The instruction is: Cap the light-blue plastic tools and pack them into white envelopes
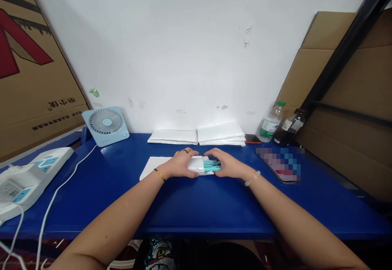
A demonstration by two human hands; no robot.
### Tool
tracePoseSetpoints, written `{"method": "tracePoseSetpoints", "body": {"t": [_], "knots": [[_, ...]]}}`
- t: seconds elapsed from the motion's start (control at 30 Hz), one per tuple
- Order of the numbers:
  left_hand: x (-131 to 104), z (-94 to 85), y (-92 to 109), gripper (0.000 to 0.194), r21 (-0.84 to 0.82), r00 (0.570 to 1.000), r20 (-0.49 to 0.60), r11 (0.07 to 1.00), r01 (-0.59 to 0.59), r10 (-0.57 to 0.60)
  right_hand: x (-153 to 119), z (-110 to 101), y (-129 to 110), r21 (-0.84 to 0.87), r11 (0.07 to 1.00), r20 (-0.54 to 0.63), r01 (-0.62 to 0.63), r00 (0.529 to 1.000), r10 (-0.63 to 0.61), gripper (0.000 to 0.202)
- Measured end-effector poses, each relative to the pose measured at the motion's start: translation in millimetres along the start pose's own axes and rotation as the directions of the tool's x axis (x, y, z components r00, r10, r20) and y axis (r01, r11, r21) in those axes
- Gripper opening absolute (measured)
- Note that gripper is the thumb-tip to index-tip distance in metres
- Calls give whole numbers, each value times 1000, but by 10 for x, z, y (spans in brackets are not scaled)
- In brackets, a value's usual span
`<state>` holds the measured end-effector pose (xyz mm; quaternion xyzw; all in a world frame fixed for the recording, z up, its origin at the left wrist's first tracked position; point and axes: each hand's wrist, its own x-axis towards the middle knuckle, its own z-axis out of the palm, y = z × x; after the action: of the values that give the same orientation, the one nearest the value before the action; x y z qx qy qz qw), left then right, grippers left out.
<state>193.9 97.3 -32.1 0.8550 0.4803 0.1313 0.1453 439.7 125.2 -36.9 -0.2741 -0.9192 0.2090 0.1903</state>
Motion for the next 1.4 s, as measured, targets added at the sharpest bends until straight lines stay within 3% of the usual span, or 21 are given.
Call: {"method": "tracePoseSetpoints", "body": {"t": [0.07, 0.1, 0.13, 0.2, 0.23, 0.3, 0.37, 0.47, 0.57, 0.6, 0.67, 0.7, 0.77, 0.9, 1.07, 1.17, 1.27, 1.33, 1.4], "knots": [[-33, 2, 0, 99, 37, 1000, 9, 999, 2, -2, -97, -48, 106, 241, 966, 14, -94, 996, 93, 85], [-44, 12, 2, 102, 48, 1000, 17, 999, 3, -4, -127, -38, 154, 356, 920, -31, -166, 982, 189, 85], [-49, 27, 7, 104, 57, 1000, 20, 998, 8, -9, -136, -4, 193, 472, 851, -115, -229, 942, 316, 78], [-44, 69, 26, 102, 65, 999, 8, 997, 32, -32, -84, 118, 229, 680, 691, -288, -245, 778, 558, 62], [-36, 92, 39, 100, 66, 999, -2, 997, 45, -45, -24, 193, 225, 756, 618, -320, -214, 704, 634, 60], [-14, 127, 62, 97, 68, 998, -12, 996, 63, -62, 138, 333, 175, 854, 500, -299, -143, 652, 697, 61], [2, 143, 77, 95, 67, 998, -9, 995, 70, -70, 303, 422, 95, 896, 434, -265, -90, 677, 687, 59], [7, 139, 79, 94, 58, 997, -2, 996, 73, -73, 414, 393, 2, 886, 462, -266, -46, 765, 587, 62], [8, 133, 78, 93, 44, 997, -20, 996, 78, -77, 280, 174, 1, 741, 662, -253, -115, 865, 433, 56], [11, 132, 80, 93, 37, 996, -31, 996, 83, -82, 195, 80, 19, 625, 755, -182, -197, 904, 386, 52], [20, 128, 81, 95, 24, 995, -48, 996, 86, -85, 9, -94, 61, 324, 898, -83, -299, 936, 342, 58], [22, 121, 78, 97, 22, 995, -51, 996, 85, -84, -76, -165, 80, 190, 929, -41, -318, 943, 331, 63], [13, 97, 60, 106, 35, 996, -41, 996, 85, -83, -203, -261, 104, 25, 940, 58, -340, 939, 338, 50], [-53, 23, -11, 125, 76, 994, 39, 992, 98, -101, -255, -289, 92, 14, 935, 216, -355, 914, 344, 19], [-56, 29, 6, 111, 40, 995, 43, 995, 94, -95, -73, -110, 4, -28, 982, -28, -186, 982, 185, 12], [-60, -20, 45, 114, 51, 993, 50, 993, 105, -108, -6, -27, -34, 57, 989, -93, -138, 985, 143, 19], [-225, -258, -30, 129, 113, 978, 125, 982, 151, -165, -49, -60, 1, 98, 973, -124, -210, 967, 222, 40], [-420, -485, -151, 133, 164, 937, 205, 953, 253, -284, -95, -110, 56, 104, 946, -84, -308, 945, 317, 58], [-608, -679, -281, 137, 209, 855, 271, 895, 395, -441, -105, -132, 101, 116, 920, -23, -373, 925, 378, 69]]}}
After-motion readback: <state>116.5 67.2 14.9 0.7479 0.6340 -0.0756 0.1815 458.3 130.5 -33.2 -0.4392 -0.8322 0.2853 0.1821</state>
